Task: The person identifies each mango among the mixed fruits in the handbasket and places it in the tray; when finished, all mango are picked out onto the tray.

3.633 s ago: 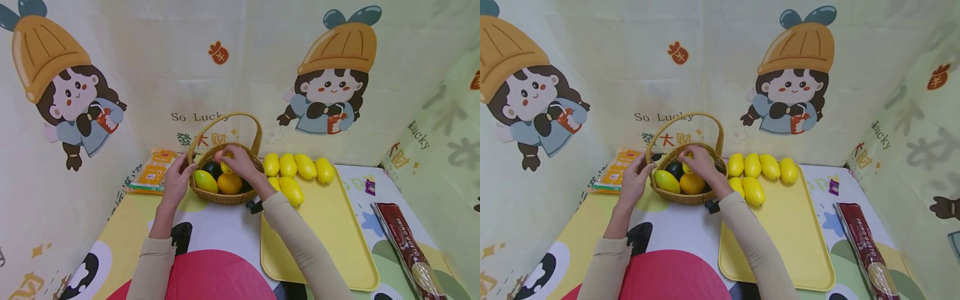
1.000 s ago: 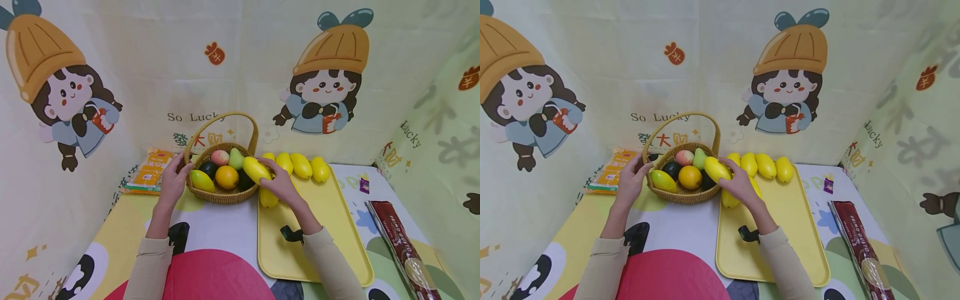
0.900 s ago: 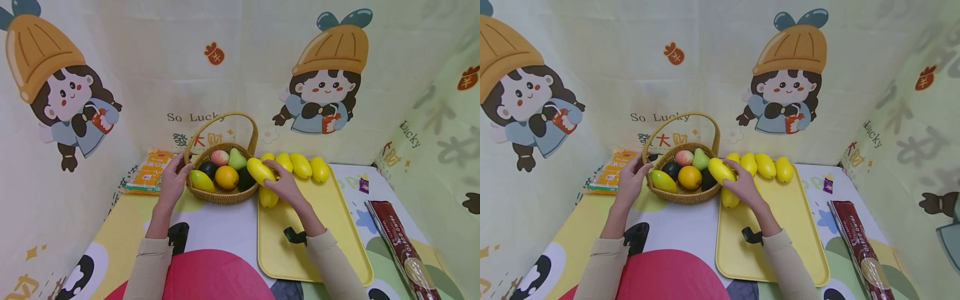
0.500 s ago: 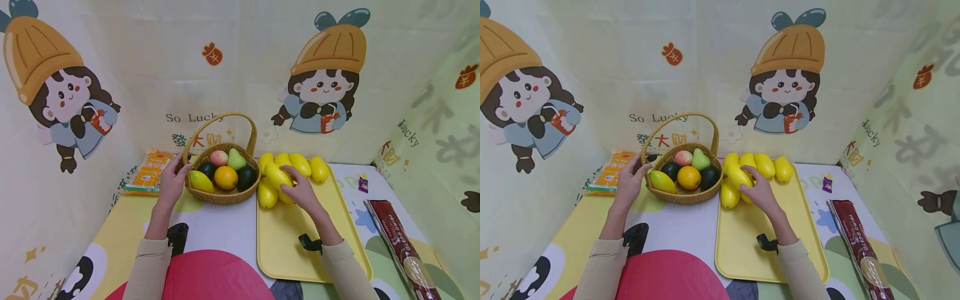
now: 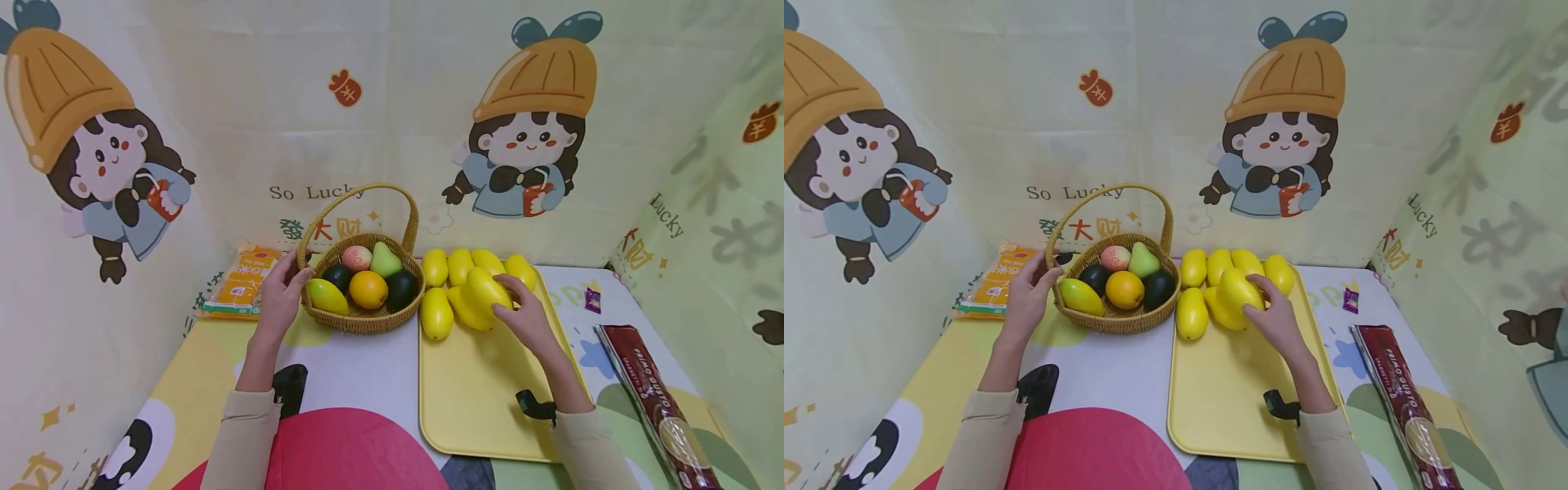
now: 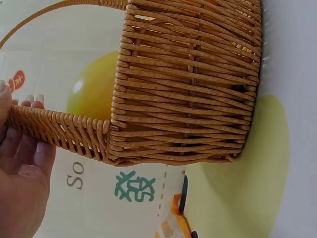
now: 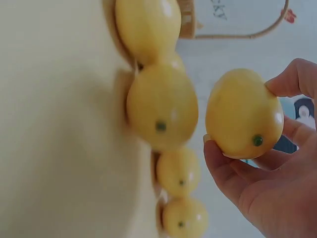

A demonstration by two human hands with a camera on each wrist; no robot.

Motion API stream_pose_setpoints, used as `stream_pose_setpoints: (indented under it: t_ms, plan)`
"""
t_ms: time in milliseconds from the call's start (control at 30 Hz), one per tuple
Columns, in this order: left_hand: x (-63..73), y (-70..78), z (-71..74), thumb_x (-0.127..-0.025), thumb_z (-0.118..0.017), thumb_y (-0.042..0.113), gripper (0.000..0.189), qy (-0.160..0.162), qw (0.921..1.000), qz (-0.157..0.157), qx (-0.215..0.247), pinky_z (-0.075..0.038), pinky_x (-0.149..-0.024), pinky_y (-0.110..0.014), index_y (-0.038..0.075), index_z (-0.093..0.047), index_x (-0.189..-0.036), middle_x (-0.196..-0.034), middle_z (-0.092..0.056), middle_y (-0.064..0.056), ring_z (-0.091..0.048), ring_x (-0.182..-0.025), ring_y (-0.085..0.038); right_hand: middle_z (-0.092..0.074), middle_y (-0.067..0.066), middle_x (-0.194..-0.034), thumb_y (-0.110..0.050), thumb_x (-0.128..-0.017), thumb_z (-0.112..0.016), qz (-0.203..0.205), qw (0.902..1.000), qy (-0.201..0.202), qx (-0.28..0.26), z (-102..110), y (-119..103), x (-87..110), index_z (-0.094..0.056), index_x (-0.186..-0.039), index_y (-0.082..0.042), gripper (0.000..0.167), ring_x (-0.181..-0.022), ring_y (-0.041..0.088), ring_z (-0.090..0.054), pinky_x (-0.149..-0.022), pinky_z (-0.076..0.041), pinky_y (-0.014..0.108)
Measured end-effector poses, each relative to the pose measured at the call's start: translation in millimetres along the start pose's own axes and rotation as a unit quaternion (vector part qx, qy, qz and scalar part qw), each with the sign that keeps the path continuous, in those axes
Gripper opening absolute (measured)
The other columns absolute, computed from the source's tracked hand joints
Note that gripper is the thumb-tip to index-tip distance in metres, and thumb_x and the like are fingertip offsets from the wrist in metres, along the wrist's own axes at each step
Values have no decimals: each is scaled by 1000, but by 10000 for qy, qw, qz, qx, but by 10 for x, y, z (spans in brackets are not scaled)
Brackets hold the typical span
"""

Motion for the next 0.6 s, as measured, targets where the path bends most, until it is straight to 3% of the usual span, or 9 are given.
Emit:
stream_pose_setpoints:
  t_ms: [133,300,600]
  plan:
    - [-4,6,-7,-101,-55,36,44,-9,10000,19,-1,-48,-96,-13,24,-51,-143,-137,-58,-5,-55,-117,-15,-48,14,-147,-23,-91,-64,-98,9998,35,185,78,126,51,-47,-144,-15,56,-128,38,-49,-99,-45,50]
    - [4,4,-6,-101,-55,34,43,0,10000,36,28,-48,-94,-11,25,-52,-143,-136,-58,-4,-55,-114,-14,-43,18,-151,-23,-91,-64,-334,9988,-199,295,98,240,95,-42,-146,-12,61,-132,42,-44,-106,-42,57]
    - [-2,3,-3,-101,-55,34,46,-22,9999,111,48,-47,-96,-11,25,-49,-146,-141,-55,-2,-54,-117,-12,-46,22,-148,-21,-90,-64,-391,9969,-314,600,101,235,132,-42,-145,-8,61,-131,43,-44,-108,-39,59]
Point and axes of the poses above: each hand's wrist, its own x-axis away from the middle knuckle, its own z-axis out of the back of the hand, y = z × x, the point moved 2 cm from there along -x, towards the middle knuckle
